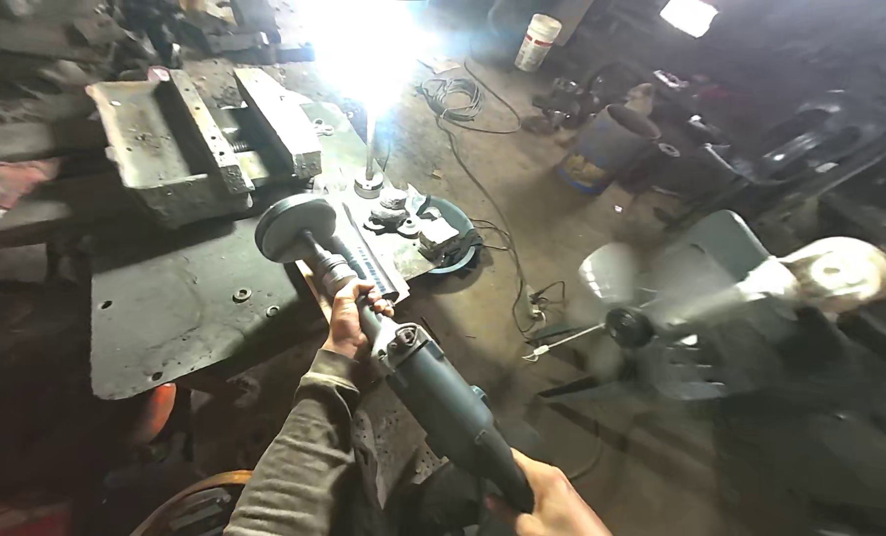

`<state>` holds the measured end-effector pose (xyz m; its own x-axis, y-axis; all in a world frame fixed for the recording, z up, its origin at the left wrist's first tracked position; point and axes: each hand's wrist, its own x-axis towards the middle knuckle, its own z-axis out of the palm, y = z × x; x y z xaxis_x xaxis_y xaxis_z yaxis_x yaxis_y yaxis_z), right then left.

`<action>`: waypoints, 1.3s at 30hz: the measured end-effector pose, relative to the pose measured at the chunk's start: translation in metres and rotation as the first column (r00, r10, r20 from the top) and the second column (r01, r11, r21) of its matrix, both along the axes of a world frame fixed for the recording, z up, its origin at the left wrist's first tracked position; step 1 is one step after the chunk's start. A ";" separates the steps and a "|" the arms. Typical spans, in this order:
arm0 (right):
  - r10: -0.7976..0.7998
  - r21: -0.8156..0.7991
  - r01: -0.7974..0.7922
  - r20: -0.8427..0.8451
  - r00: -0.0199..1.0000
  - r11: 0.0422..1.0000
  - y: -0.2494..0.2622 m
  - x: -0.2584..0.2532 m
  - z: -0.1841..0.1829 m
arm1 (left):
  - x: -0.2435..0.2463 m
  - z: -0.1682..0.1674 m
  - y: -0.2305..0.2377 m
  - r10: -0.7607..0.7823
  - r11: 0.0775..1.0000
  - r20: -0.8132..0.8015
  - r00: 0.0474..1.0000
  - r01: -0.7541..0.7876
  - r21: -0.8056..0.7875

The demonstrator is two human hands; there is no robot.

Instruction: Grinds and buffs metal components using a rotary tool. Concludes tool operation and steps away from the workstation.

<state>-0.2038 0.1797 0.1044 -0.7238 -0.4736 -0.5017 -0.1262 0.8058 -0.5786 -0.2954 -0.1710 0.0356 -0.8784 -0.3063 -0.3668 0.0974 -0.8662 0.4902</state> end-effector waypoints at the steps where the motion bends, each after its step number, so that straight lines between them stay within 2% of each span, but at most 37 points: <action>1: 0.002 0.006 -0.002 -0.001 1.000 1.000 -0.001 0.000 0.000 | 0.001 0.000 -0.001 0.000 1.000 0.002 1.000 0.000 0.008; 5: -0.002 0.003 0.002 -0.018 1.000 1.000 0.000 0.000 -0.001 | -0.002 0.005 0.001 -0.012 1.000 0.013 1.000 0.012 -0.004; 10: -0.044 -0.021 0.044 -0.010 0.999 0.999 0.006 -0.007 -0.003 | -0.020 0.011 0.008 -0.092 0.989 0.000 0.996 0.092 -0.115; 14: -0.083 -0.082 0.082 -0.017 0.996 0.993 0.011 -0.014 -0.005 | -0.036 0.012 0.019 -0.137 0.987 -0.002 0.991 0.137 -0.082; 23: -0.167 -0.130 0.172 0.047 0.985 0.976 0.020 -0.027 -0.008 | -0.075 0.012 0.041 -0.150 0.981 0.165 0.975 0.168 -0.101; 30: -0.159 -0.131 0.165 0.058 0.986 0.977 0.020 -0.026 -0.009 | -0.070 0.013 0.038 -0.154 0.982 0.151 0.976 0.168 -0.085; 39: -0.094 -0.099 0.096 0.026 0.995 0.990 0.007 -0.012 -0.005 | -0.034 0.012 0.015 -0.146 0.983 0.027 0.989 0.148 -0.110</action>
